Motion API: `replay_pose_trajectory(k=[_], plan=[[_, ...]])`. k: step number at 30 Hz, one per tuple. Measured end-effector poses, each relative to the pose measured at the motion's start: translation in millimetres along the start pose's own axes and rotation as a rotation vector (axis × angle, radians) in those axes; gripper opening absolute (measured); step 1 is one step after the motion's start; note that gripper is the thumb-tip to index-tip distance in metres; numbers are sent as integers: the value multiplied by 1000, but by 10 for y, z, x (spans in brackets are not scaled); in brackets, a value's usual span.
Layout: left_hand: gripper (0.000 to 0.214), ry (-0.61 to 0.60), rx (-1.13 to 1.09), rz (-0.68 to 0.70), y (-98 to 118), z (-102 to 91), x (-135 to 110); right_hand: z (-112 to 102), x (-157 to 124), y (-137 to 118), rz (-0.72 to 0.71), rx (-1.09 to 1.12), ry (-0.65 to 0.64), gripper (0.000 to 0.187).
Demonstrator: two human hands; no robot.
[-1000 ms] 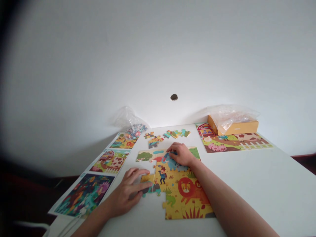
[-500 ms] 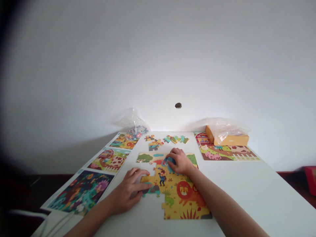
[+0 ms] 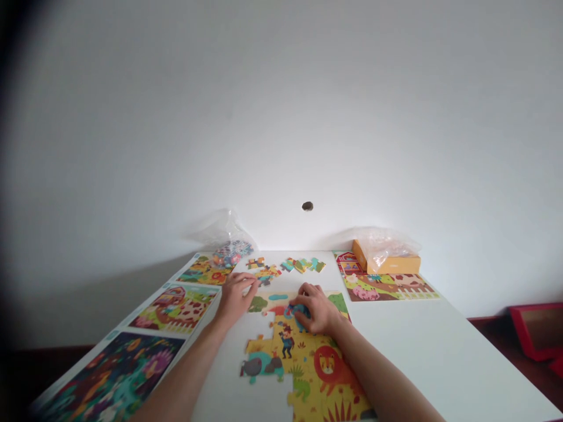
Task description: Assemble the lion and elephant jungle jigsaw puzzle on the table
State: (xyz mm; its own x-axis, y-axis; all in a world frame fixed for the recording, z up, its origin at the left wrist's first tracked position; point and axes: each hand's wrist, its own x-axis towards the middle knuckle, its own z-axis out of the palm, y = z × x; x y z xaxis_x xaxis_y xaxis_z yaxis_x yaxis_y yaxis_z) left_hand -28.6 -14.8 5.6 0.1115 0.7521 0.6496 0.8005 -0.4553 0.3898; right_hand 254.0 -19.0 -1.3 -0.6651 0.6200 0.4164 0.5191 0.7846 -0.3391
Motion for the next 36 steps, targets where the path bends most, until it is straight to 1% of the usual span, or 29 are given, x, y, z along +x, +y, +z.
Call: replay_pose_trajectory(k=[3,5,7,9,11,12,13,15,17,19,20,23,28,34,36], plan=[[20,-130,72,-6,-78,61,-91,-35,-31,33,-32,4,-24,34],[20,-187,117,-37,-66,58,-154,-63,-38,49,-42,4,-38,34],[21,-226,136,-62,-39,46,-174,-72,-14,55,-23,6,-29,32],[20,-250,139,-76,-17,41,-156,-48,49,47,28,3,-11,24],[19,-260,145,-87,-8,48,-126,7,135,25,97,-7,-13,10],[19,-262,151,-94,-8,56,-116,42,179,11,132,-14,-24,6],[19,-263,159,-100,-11,66,-110,77,218,-4,156,-15,-34,11],[20,-253,174,-114,-25,91,-114,138,277,-26,178,-11,15,19],[29,-228,185,-133,-46,120,-129,175,309,-28,181,11,53,22],[38,-213,189,-148,-68,147,-142,188,327,-12,190,39,54,23],[39,-212,191,-151,-78,160,-145,188,334,0,200,47,52,24],[32,-204,190,-173,-107,190,-139,181,356,19,221,42,60,24],[19,-103,188,-219,-172,223,-122,162,360,-27,230,33,52,23],[15,-117,125,-259,-195,226,-98,146,335,-56,214,48,62,24],[17,-92,83,-280,-199,217,-80,157,333,-48,214,52,62,24]])
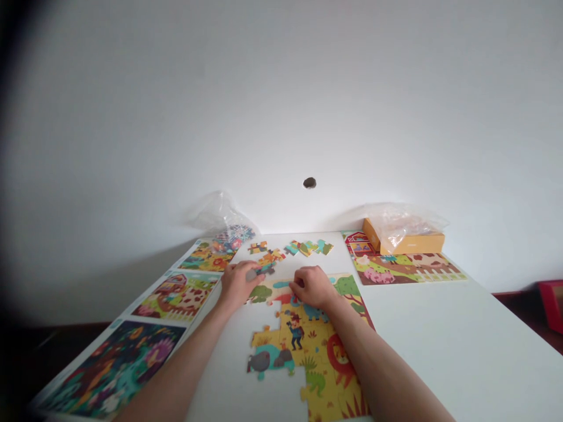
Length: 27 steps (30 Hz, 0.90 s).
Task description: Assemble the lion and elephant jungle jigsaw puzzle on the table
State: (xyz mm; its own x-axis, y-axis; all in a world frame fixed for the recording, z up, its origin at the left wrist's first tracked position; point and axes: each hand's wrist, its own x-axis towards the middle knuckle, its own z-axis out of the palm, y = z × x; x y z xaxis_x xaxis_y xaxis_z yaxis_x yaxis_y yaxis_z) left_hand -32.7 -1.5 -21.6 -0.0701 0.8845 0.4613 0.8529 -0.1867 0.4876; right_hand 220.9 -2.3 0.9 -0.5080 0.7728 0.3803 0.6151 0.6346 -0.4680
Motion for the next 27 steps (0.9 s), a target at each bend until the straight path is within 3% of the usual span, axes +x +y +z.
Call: replay_pose_trajectory(k=[7,10,14,17,23,27], plan=[[40,99,-576,-151,-16,-43,70,-59,14,-29,-14,47,-71,9],[50,89,-768,-206,17,-57,78,-204,-35,-93,-19,-41,-163,33],[47,67,-827,-218,52,-73,74,-333,-226,-184,-48,-136,-233,77],[40,75,-833,-241,61,-87,70,-311,-359,-206,-46,-138,-230,94],[26,95,-877,-278,92,-113,67,-281,-348,-157,59,-122,-305,93],[27,84,-943,-290,105,-144,65,-310,-311,-131,24,-115,-283,86]])
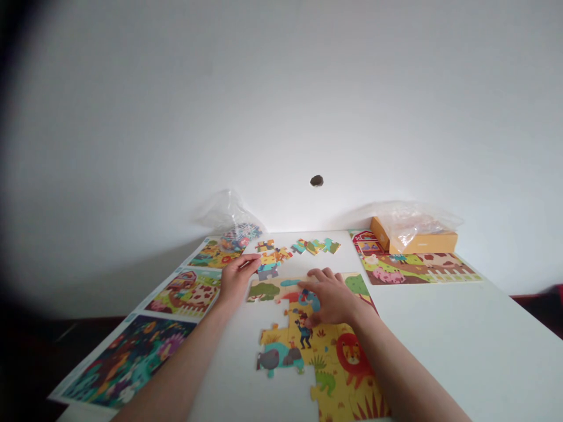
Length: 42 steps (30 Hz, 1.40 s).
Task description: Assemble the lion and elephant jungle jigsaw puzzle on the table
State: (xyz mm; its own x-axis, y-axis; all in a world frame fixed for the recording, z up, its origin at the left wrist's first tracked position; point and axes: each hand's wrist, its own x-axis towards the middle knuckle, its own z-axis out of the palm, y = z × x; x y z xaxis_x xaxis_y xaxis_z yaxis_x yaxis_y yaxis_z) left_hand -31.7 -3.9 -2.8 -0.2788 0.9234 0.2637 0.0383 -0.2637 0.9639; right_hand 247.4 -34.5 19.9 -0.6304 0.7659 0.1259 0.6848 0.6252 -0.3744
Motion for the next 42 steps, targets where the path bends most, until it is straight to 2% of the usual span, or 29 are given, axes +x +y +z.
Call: replay_pose_trajectory(k=[4,7,10,15,18,27,34,37,42], plan=[[32,-60,17,34,94,0,-52,24,71,-40,-3,-4,115,65],[36,-214,51,72,197,38,-134,38,154,-127,-21,46,195,76],[33,-364,88,113,281,92,-216,39,207,-224,-92,93,218,75],[27,-418,119,107,335,121,-264,61,223,-281,-152,102,252,65],[27,-434,111,61,327,104,-253,62,226,-269,-149,106,247,64],[29,-454,126,61,261,54,-223,10,209,-301,-134,179,245,67],[28,-471,119,39,305,72,-230,23,208,-314,-160,194,241,54],[26,-524,147,16,361,59,-237,20,207,-313,-177,192,206,55],[25,-721,257,-96,471,-56,-234,1,192,-287,-252,212,71,68]])
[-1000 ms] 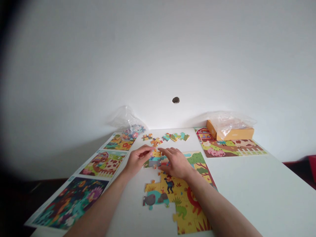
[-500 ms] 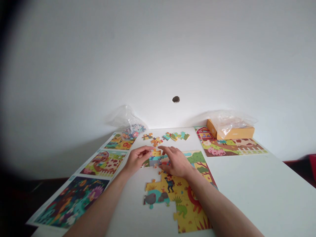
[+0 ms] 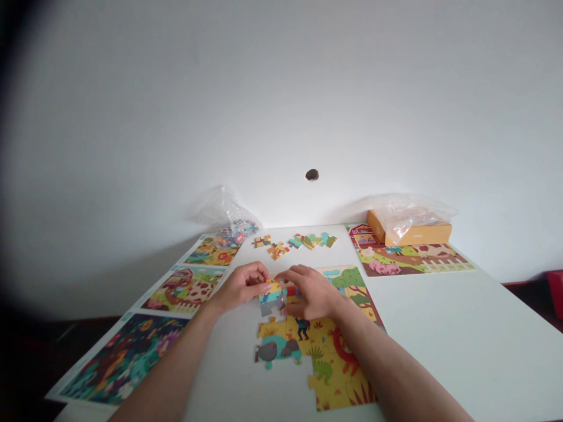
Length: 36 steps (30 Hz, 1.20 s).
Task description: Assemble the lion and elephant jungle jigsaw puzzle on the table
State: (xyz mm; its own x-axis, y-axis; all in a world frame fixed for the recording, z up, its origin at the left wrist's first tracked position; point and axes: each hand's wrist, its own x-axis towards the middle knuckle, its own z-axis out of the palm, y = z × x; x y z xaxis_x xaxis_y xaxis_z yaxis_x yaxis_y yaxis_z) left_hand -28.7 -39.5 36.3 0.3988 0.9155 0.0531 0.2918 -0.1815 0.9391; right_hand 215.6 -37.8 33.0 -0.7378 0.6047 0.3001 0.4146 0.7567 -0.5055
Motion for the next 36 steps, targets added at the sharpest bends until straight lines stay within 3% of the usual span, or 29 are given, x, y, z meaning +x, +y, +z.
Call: replay_pose_trajectory(k=[5,12,27,36], plan=[[31,-210,60,-161,13,-137,-92,23,-15,72,35,-78,-80,96],[31,-524,192,-429,26,-220,-216,22,-10,121,43,-107,-88,95],[24,-461,357,-442,86,-288,-287,27,-19,130,35,-105,-89,93],[29,-416,477,-376,92,-212,-284,15,-7,120,45,-100,-105,94]])
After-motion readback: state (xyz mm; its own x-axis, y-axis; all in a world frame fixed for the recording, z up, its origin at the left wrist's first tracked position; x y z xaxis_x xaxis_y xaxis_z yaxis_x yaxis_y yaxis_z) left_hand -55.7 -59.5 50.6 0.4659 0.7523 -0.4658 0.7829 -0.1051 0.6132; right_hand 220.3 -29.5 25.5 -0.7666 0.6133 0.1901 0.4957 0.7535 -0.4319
